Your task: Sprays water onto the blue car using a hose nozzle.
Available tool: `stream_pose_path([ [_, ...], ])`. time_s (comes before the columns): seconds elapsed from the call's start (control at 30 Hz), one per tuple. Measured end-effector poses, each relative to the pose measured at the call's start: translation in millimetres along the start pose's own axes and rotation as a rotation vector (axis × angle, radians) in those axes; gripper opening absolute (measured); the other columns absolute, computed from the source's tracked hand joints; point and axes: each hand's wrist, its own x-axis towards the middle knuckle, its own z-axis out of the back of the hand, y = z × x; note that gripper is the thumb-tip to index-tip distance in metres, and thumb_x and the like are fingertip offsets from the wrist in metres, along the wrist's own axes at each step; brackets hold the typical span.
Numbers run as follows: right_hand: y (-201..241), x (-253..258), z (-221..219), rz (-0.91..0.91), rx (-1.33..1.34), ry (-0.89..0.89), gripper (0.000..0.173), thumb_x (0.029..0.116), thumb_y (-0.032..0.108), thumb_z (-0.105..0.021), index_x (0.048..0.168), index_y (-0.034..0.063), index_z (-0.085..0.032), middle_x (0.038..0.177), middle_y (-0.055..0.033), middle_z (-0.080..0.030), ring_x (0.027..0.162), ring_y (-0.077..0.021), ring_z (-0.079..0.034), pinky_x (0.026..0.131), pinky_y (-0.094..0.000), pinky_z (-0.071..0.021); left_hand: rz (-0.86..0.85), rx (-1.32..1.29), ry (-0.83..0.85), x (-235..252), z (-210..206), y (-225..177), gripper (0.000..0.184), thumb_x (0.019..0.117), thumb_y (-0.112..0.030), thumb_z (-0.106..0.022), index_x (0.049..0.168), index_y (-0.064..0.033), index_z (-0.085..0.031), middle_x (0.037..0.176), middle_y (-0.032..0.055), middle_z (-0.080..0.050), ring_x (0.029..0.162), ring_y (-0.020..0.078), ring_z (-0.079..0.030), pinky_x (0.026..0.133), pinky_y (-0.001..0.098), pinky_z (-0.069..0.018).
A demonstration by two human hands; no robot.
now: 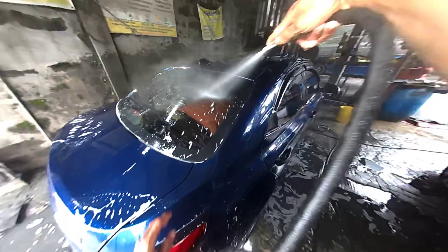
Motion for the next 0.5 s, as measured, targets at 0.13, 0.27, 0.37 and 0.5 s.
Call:
stream_pose_path([
  [0.13, -64, 16, 25, 0.103, -0.115, 0.255, 0.03, 0.108, 0.044, -0.046, 0.128, 0.0311, -0.064, 0.056, 0.002, -0.044, 0.034, -0.001, -0.037, 0.031, -0.0176, -0.0358, 0.066, 0.28, -0.205, 113, -19, -8, 0.047, 0.1065, -0.031, -0.042, 0.142, -0.0042, -0.058, 0.154, 0.0227, -0.047, 0.143, 0.038, -0.044, 0.117, 0.0579, -0.0343],
  [0.27, -70, -27, -9, 0.489, -0.3, 0.454, 0.05, 0.1085, 0.022, -0.051, 0.151, 0.0478, -0.048, 0.06, -0.0047, -0.058, 0.035, -0.0042, -0.042, 0.036, -0.0179, -0.0389, 0.311, 0.476, -0.064, 193, -35, 34, 0.051, 0.1096, -0.035, -0.037, 0.155, -0.0132, -0.045, 0.165, 0.0224, -0.028, 0.155, 0.0408, -0.019, 0.122, 0.0692, -0.0096],
  [0.37, -74, -14, -34, 0.713, -0.145, 0.701, 0.066, 0.0993, 0.005, -0.06, 0.152, 0.0426, -0.05, 0.072, -0.0091, -0.071, 0.039, -0.0031, -0.052, 0.041, -0.013, -0.0446, 0.352, 0.362, -0.186, 217, -25, 69, 0.057, 0.1114, -0.039, -0.024, 0.152, -0.0069, -0.047, 0.162, 0.0215, -0.036, 0.154, 0.0404, -0.023, 0.12, 0.0727, -0.0036],
  [0.5, -62, -16, -55, 0.733, -0.199, 0.749, 0.07, 0.1012, 0.011, -0.059, 0.156, 0.0494, -0.039, 0.061, -0.0051, -0.063, 0.035, -0.0009, -0.046, 0.037, -0.0147, -0.0415, 0.292, -0.475, -0.481, 232, -7, 71, 0.059, 0.1125, -0.033, -0.014, 0.153, 0.0058, -0.033, 0.158, 0.0229, -0.038, 0.146, 0.0268, -0.04, 0.12, 0.0405, -0.0316],
])
